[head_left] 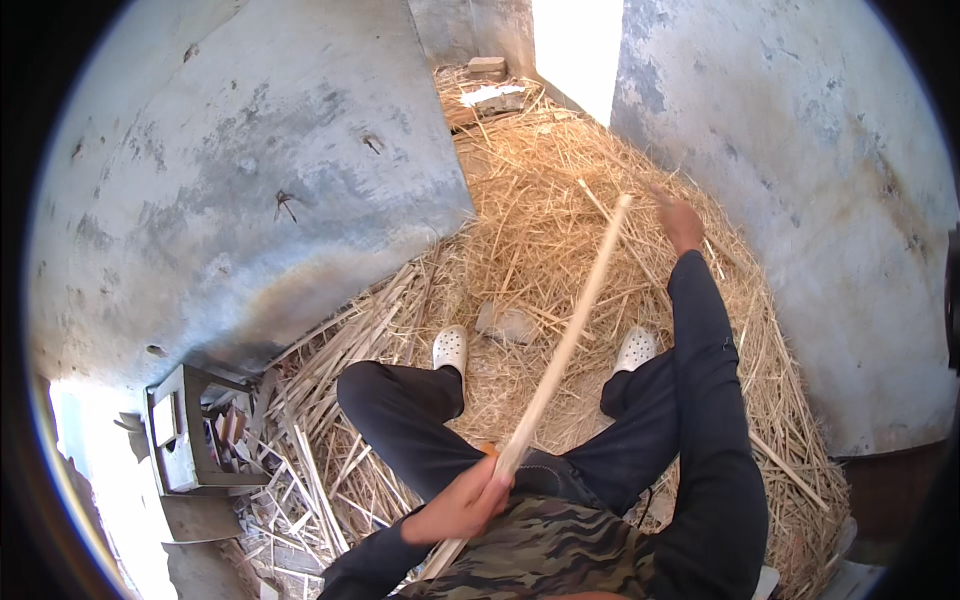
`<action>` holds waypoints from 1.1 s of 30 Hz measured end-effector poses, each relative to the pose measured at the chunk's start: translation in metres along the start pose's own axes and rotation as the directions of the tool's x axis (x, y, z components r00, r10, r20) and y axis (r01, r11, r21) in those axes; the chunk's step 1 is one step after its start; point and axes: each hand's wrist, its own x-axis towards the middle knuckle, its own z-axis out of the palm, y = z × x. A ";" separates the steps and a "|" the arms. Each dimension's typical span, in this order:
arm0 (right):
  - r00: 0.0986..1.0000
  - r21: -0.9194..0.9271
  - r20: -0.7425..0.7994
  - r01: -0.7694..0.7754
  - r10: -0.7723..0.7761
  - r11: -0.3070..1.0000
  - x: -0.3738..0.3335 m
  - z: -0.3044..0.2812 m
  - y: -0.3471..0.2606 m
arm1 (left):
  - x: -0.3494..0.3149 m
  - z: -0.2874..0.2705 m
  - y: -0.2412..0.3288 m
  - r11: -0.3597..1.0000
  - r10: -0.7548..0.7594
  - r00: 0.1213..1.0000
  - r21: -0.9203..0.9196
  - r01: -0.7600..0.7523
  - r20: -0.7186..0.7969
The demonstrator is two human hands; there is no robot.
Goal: The person sits on a bed of straw and uses a green utility knife to shave the surface of a long bamboo stick. They hold the stick with their left hand and scrape the knife along its length with their right hand, removing thin strips of material.
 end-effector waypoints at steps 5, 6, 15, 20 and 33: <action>0.943 -0.174 0.015 -0.324 0.332 0.930 -0.014 -0.006 0.067 | -0.051 -0.002 -0.005 0.966 -0.243 0.969 -0.106 0.236 -0.053; 0.969 -0.228 -0.040 -0.246 0.243 0.942 -0.031 0.005 0.066 | -0.036 -0.007 -0.004 0.966 -0.246 0.967 -0.093 0.240 -0.065; 0.981 0.226 0.075 0.156 -0.176 0.962 -0.037 -0.041 -0.097 | 0.043 -0.010 0.019 1.000 -0.001 0.996 0.023 0.003 -0.090; 0.929 0.441 0.108 0.276 -0.355 0.854 -0.074 -0.067 -0.144 | 0.088 -0.028 0.010 0.923 -0.007 0.997 -0.385 -0.021 -0.071; 0.835 0.340 0.111 0.477 -0.539 0.810 -0.129 -0.067 -0.201 | 0.127 -0.027 0.034 0.654 0.106 0.994 -0.752 -0.088 -0.024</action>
